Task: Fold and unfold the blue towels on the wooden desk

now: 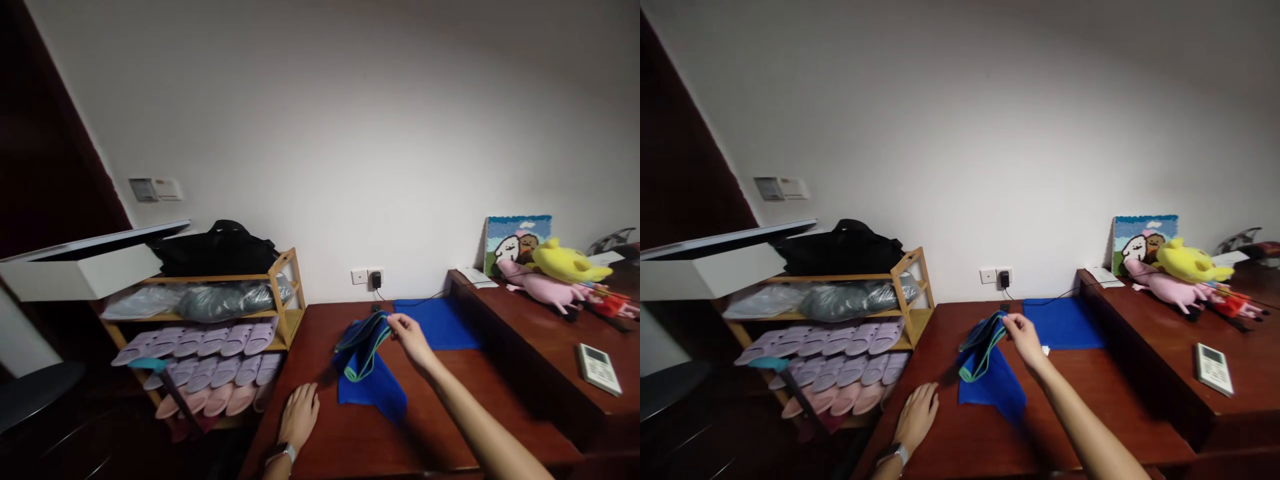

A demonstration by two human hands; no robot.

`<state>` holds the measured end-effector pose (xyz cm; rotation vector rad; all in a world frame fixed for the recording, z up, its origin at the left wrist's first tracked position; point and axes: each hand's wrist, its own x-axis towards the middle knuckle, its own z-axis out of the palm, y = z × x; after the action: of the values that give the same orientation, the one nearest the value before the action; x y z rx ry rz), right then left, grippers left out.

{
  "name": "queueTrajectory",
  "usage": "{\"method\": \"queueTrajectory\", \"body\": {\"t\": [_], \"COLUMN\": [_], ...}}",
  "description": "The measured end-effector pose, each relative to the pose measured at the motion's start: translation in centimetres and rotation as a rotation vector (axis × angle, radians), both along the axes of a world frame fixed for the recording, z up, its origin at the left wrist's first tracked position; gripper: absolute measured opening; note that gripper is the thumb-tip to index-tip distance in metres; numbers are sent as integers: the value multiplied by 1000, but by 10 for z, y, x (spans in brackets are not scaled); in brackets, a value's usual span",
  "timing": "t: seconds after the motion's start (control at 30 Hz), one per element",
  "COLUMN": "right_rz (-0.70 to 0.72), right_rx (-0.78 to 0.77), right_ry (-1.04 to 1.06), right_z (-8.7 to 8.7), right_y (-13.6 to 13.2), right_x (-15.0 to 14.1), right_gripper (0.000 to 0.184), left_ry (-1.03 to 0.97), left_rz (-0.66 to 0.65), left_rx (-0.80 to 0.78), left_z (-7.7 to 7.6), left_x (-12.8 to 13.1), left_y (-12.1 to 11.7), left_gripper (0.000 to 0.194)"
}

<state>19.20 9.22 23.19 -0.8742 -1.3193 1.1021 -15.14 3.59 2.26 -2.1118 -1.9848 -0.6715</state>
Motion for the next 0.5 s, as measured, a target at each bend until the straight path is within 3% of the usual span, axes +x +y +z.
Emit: {"method": "queueTrajectory", "body": {"t": [0.07, 0.17, 0.37, 0.5], "right_rz": [18, 49, 35, -55], "right_rx": [-20, -72, -144, -199], "right_ry": [88, 178, 196, 140], "right_z": [38, 65, 64, 55], "right_y": [-22, -62, -144, -186], "right_x": [22, 50, 89, 128], "right_gripper": [57, 54, 52, 53], "left_ry": [-34, -106, -85, -54], "left_rz": [-59, -166, -342, -279], "left_rx": [16, 8, -128, -203], "left_z": [3, 0, -12, -15], "left_x": [19, 65, 165, 182], "left_y": [-11, -25, -28, -21], "left_gripper": [39, 38, 42, 40]}}
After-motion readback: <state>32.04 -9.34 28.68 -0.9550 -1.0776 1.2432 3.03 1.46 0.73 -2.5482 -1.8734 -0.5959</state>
